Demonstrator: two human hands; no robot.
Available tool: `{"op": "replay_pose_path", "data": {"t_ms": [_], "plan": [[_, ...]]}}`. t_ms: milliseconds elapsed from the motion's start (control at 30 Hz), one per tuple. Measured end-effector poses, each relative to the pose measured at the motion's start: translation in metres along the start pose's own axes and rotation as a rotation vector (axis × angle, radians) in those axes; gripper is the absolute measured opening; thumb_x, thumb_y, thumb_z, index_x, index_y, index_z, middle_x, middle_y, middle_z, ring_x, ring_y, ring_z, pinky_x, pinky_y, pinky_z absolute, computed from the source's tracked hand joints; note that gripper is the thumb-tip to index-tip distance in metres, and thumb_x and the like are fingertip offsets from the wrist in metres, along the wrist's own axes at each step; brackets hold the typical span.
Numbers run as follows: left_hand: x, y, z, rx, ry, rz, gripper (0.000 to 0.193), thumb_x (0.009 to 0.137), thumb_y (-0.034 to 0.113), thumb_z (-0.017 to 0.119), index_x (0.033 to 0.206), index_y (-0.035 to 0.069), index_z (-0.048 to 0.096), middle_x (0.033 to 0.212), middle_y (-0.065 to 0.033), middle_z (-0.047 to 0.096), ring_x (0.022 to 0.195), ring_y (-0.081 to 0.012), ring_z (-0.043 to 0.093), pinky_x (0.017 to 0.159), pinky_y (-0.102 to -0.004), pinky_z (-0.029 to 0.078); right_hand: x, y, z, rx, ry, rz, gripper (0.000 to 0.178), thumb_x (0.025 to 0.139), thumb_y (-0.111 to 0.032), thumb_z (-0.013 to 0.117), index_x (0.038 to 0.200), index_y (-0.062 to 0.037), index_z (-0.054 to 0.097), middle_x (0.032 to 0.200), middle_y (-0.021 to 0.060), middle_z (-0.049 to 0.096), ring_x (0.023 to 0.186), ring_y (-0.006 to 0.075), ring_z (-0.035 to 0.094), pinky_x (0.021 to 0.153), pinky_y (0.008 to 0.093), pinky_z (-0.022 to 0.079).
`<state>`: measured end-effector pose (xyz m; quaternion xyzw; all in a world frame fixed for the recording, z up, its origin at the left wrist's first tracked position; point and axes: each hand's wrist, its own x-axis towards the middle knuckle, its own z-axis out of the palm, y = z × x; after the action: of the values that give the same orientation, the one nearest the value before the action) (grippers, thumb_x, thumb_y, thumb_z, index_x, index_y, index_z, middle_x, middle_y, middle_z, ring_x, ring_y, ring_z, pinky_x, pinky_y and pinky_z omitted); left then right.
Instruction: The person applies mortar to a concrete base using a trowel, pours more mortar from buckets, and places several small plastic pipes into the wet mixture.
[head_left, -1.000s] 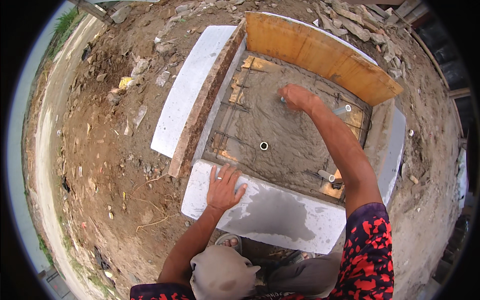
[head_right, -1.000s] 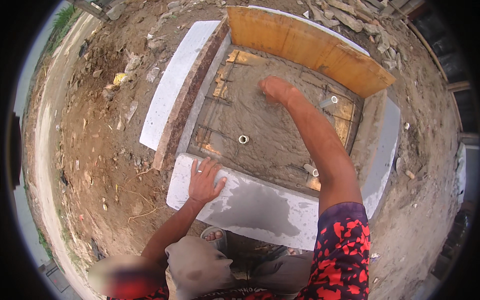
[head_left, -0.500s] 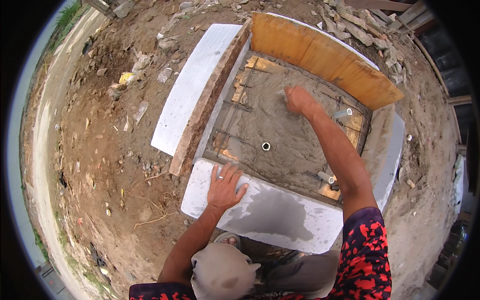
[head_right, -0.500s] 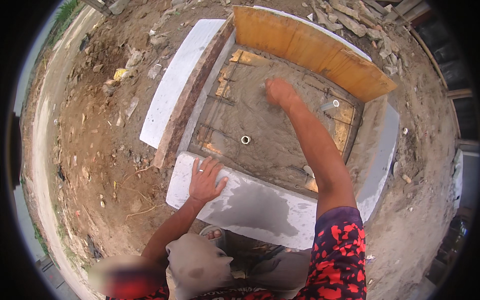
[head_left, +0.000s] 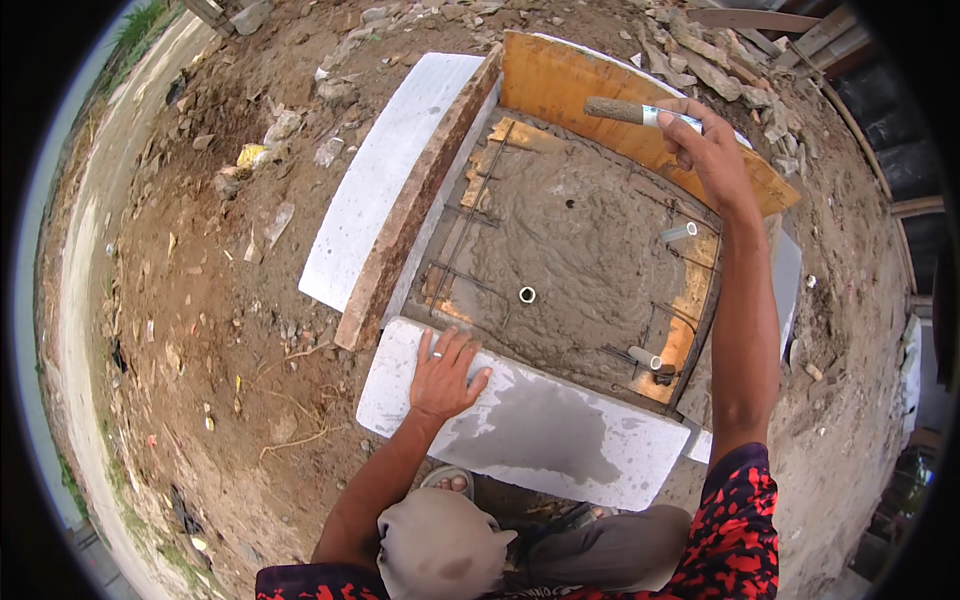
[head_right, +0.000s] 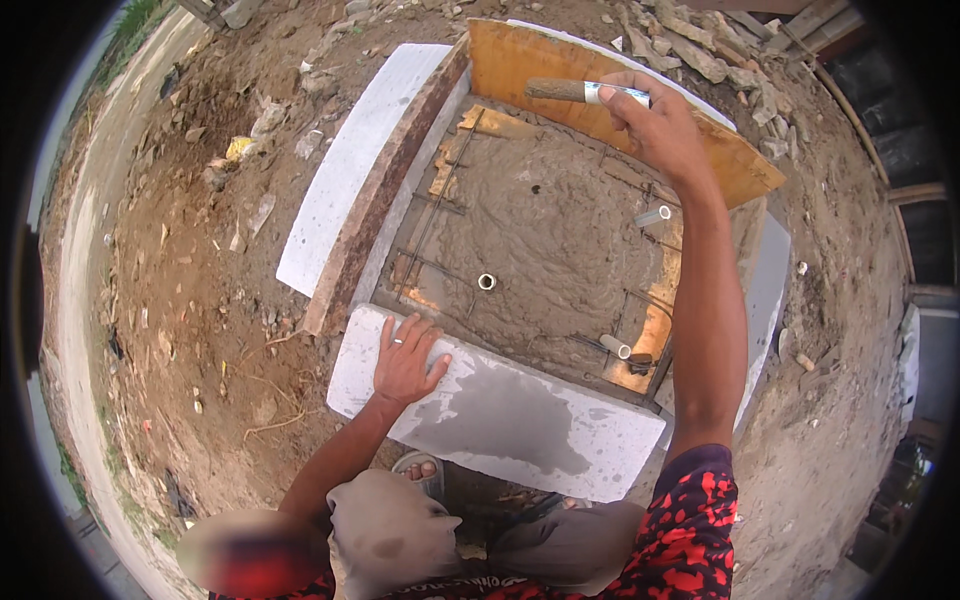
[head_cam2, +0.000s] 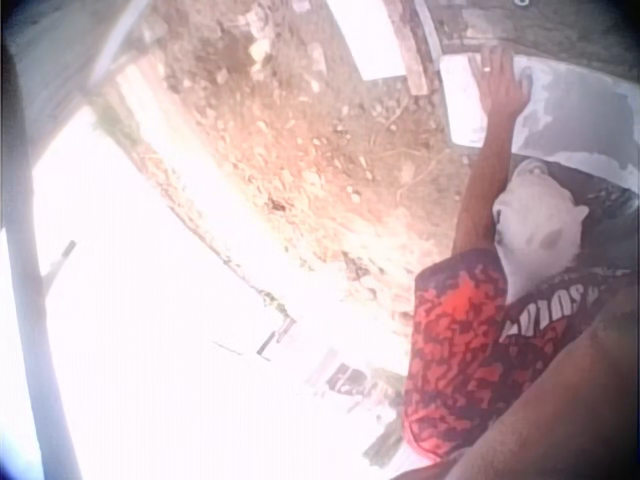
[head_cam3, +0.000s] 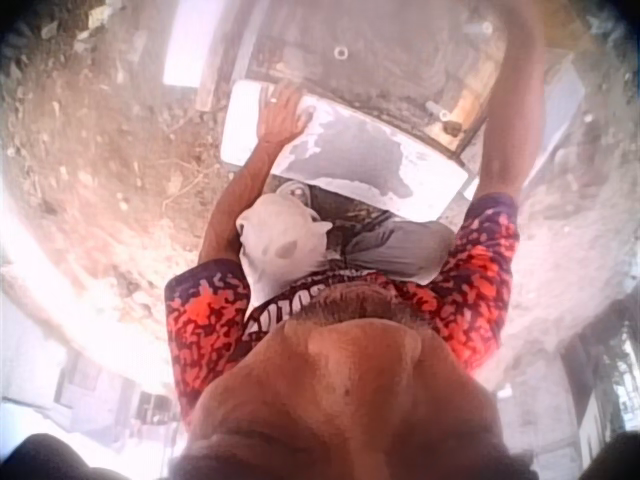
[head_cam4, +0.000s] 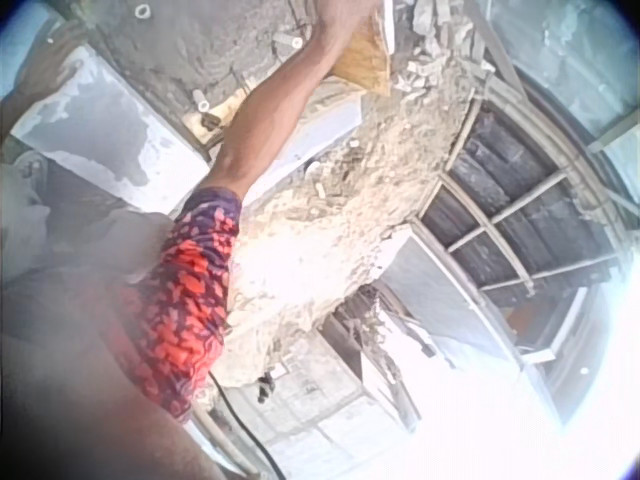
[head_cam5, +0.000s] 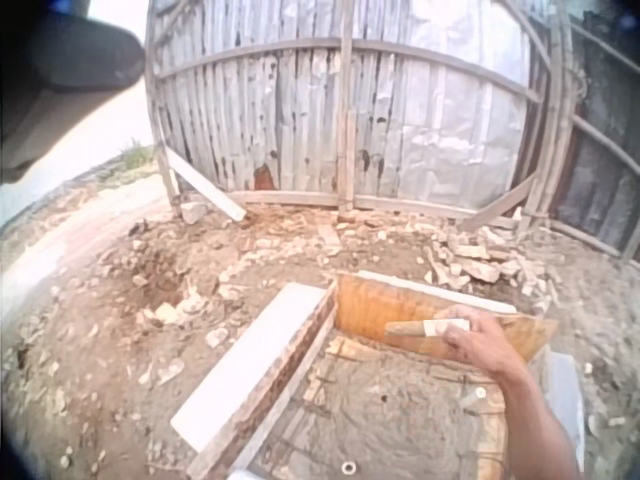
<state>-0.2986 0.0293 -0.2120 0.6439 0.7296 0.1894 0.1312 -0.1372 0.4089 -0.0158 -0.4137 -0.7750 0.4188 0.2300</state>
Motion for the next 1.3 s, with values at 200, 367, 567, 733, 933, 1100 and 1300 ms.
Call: {"op": "replay_pose_path", "data": {"t_ms": [200, 367, 567, 733, 933, 1100, 1300], "plan": [[0.008, 0.009, 0.013, -0.041, 0.004, 0.003, 0.041, 0.085, 0.036, 0.059, 0.112, 0.005, 0.06, 0.122, -0.0118, 0.055, 0.126, -0.0302, 0.041, 0.111, -0.0529, 0.018, 0.024, 0.151, 0.024, -0.743, 0.156, 0.005, 0.03, 0.086, -0.027, 0.063, 0.101, -0.0011, 0.062, 0.08, 0.0151, 0.065, 0.071, 0.0265, 0.063, 0.065, 0.0361, 0.047], [0.011, 0.0, -0.002, 0.004, -0.022, -0.022, 0.042, 0.085, 0.036, 0.059, 0.113, 0.005, 0.06, 0.122, -0.0117, 0.055, 0.126, -0.0299, 0.041, 0.111, -0.0528, 0.017, -0.009, 0.095, 0.035, -0.404, 0.121, 0.066, 0.031, 0.086, -0.027, 0.061, 0.099, 0.0006, 0.06, 0.09, 0.0251, 0.065, 0.089, 0.0408, 0.062, 0.078, 0.0459, 0.047], [-0.003, -0.003, 0.004, 0.002, -0.004, -0.013, 0.045, 0.087, 0.042, 0.055, 0.112, 0.005, 0.06, 0.122, -0.0104, 0.054, 0.127, -0.0283, 0.04, 0.112, -0.0521, 0.016, -0.003, 0.092, 0.086, -0.616, -0.232, -0.015, 0.032, 0.086, -0.028, 0.06, 0.1, 0.0015, 0.058, 0.094, 0.0256, 0.064, 0.094, 0.0427, 0.059, 0.079, 0.0495, 0.045], [0.003, -0.003, 0.002, -0.038, 0.012, -0.004, 0.04, 0.084, 0.035, 0.06, 0.111, 0.005, 0.061, 0.12, -0.0119, 0.056, 0.125, -0.0303, 0.043, 0.111, -0.053, 0.018, 0.004, 0.1, 0.099, -0.638, -0.24, 0.041, 0.034, 0.082, -0.027, 0.061, 0.102, 0.0007, 0.059, 0.099, 0.0263, 0.063, 0.099, 0.0416, 0.059, 0.084, 0.0488, 0.046], [0.004, -0.001, 0.006, -0.03, -0.016, -0.015, 0.041, 0.084, 0.036, 0.06, 0.111, 0.005, 0.061, 0.12, -0.01, 0.056, 0.125, -0.03, 0.042, 0.111, -0.053, 0.018, 0.005, 0.111, 0.099, -0.751, -0.187, 0.057, 0.04, 0.079, -0.028, 0.062, 0.108, -0.0008, 0.06, 0.101, 0.0257, 0.063, 0.099, 0.0399, 0.06, 0.085, 0.0484, 0.047], [0.006, 0.003, 0.01, -0.029, -0.002, -0.01, 0.041, 0.084, 0.036, 0.06, 0.112, 0.006, 0.06, 0.121, -0.0099, 0.055, 0.125, -0.0299, 0.042, 0.111, -0.0532, 0.018, 0.009, 0.132, 0.114, -0.813, -0.258, -0.045, 0.034, 0.08, -0.026, 0.06, 0.098, 0.0018, 0.06, 0.096, 0.0273, 0.063, 0.093, 0.0424, 0.06, 0.082, 0.0491, 0.047], [0.013, 0.001, 0.016, -0.031, -0.011, 0.0, 0.041, 0.084, 0.036, 0.061, 0.111, 0.006, 0.06, 0.121, -0.0105, 0.055, 0.126, -0.0301, 0.041, 0.111, -0.0536, 0.018, 0.029, 0.155, 0.124, -0.833, -0.406, -0.138, 0.023, 0.079, -0.014, 0.056, 0.094, 0.0026, 0.06, 0.093, 0.0278, 0.063, 0.09, 0.0443, 0.061, 0.078, 0.0496, 0.049]]}}
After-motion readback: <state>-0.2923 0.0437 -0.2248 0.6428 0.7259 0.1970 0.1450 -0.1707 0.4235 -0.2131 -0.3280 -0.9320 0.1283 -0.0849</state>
